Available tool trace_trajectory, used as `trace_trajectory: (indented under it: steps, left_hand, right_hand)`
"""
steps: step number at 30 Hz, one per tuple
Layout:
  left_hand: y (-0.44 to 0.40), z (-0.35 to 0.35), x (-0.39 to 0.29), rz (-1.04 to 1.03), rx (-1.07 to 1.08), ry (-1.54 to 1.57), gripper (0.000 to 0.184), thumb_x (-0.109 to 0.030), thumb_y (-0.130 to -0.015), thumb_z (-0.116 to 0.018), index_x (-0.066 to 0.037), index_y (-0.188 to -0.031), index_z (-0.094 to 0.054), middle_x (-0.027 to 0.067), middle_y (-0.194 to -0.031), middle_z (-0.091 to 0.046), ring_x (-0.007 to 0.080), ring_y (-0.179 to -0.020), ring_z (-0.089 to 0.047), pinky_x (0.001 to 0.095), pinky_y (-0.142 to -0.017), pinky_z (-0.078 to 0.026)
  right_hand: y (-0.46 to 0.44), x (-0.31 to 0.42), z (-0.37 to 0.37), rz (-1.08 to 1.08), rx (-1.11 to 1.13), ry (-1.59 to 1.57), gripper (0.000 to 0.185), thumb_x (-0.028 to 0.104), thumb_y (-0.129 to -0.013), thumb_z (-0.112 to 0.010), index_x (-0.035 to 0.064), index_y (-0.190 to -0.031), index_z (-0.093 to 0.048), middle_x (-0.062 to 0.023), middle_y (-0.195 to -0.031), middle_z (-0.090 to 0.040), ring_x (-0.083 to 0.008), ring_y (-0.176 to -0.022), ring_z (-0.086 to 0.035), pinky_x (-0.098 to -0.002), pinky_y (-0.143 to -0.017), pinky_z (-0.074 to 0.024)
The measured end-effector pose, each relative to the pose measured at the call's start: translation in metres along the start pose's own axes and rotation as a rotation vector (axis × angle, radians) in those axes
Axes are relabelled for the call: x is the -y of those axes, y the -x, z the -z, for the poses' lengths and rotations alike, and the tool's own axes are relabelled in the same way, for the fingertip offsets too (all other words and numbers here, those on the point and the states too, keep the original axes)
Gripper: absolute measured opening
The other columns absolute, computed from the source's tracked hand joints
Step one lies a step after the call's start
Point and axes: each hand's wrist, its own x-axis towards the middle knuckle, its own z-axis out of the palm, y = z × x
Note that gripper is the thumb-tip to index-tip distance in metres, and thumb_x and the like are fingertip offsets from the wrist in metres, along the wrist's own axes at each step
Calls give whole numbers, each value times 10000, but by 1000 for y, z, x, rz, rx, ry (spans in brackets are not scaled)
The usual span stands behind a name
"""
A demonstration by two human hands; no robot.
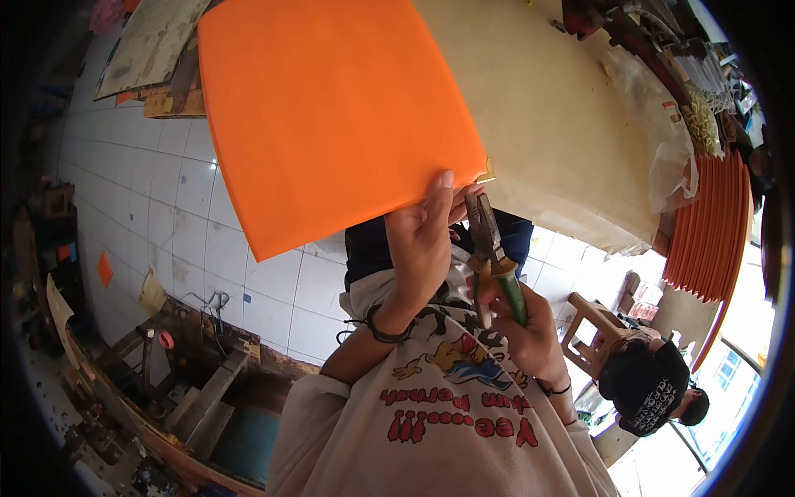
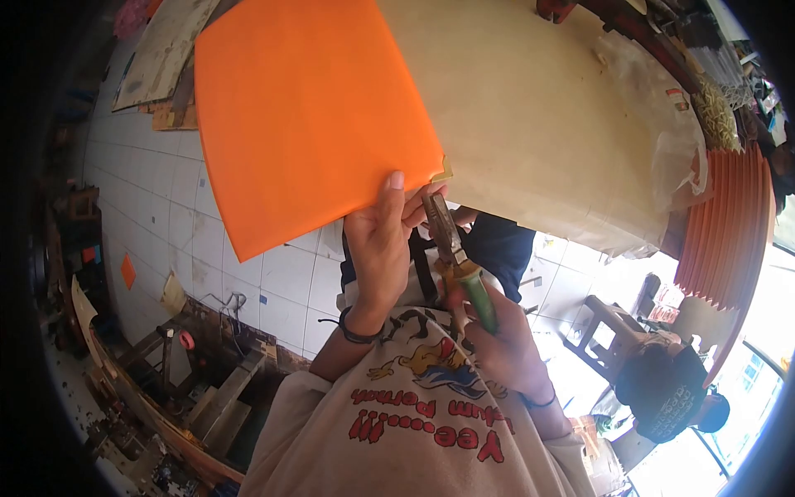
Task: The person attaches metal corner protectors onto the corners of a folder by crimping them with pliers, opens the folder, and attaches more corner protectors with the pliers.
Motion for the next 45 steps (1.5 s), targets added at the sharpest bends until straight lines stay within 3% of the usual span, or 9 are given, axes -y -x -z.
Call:
trace_trajectory:
  steps: [4,10,19,25,28,34,45]
  left_hand:
    - [0,-1,-1,17,2,4,367,-204,-1038,-453,136,-1152,-533,228,-1095,-641,293,-994,-684,388,-879,-591]
    - [0,-3,-2,21,17,53,384,-199,-1046,-426,155,-1163,-519,241,-1140,-623,333,-1065,-656,397,-944,-564]
    - [0,-1,-2,3,38,57,373,-191,-1047,-422,145,-1181,-514,241,-1171,-610,341,-1083,-647,399,-958,-556]
    - [-1,0,-2,24,47,54,374,-189,-1051,-407,143,-1185,-514,240,-1167,-617,325,-1077,-653,388,-952,-558]
    - [-1,-1,-1,11,50,63,376,-188,-1052,-404,144,-1189,-514,241,-1164,-619,323,-1077,-653,387,-952,-558]
    - [0,-1,-1,13,39,47,383,-191,-1053,-402,150,-1178,-525,244,-1146,-627,315,-1074,-656,379,-951,-559]
    - [0,0,-1,33,19,61,371,-197,-1050,-415,134,-1175,-525,246,-1131,-633,305,-1053,-667,366,-935,-567]
  right_hand:
    - [-4,11,-12,73,-67,123,414,-116,-773,-387,4,-1113,-591,-100,-1142,-615,-184,-1070,-588,-284,-941,-421]
    - [-2,13,-9,-40,-90,227,379,-118,-777,-399,-4,-1064,-619,-108,-1199,-585,-196,-1042,-582,-280,-937,-418]
    - [-1,11,-10,25,-78,101,594,-137,-735,-458,13,-1302,-551,-89,-1339,-538,-165,-1078,-564,-259,-976,-386]
    - [-2,15,-8,-47,-46,86,645,-142,-726,-498,24,-1349,-509,-87,-1379,-517,-156,-1213,-522,-283,-1017,-381]
    - [-5,11,-9,93,-42,132,613,-135,-736,-488,23,-1327,-523,-81,-1367,-520,-154,-1134,-551,-281,-979,-408]
    - [-8,14,-17,113,-106,193,513,-129,-746,-463,-3,-1231,-576,-86,-1278,-559,-177,-978,-568,-294,-886,-455]
    - [-11,9,-22,188,-149,224,464,-165,-753,-414,-23,-1157,-591,-123,-1230,-567,-208,-971,-577,-295,-825,-465]
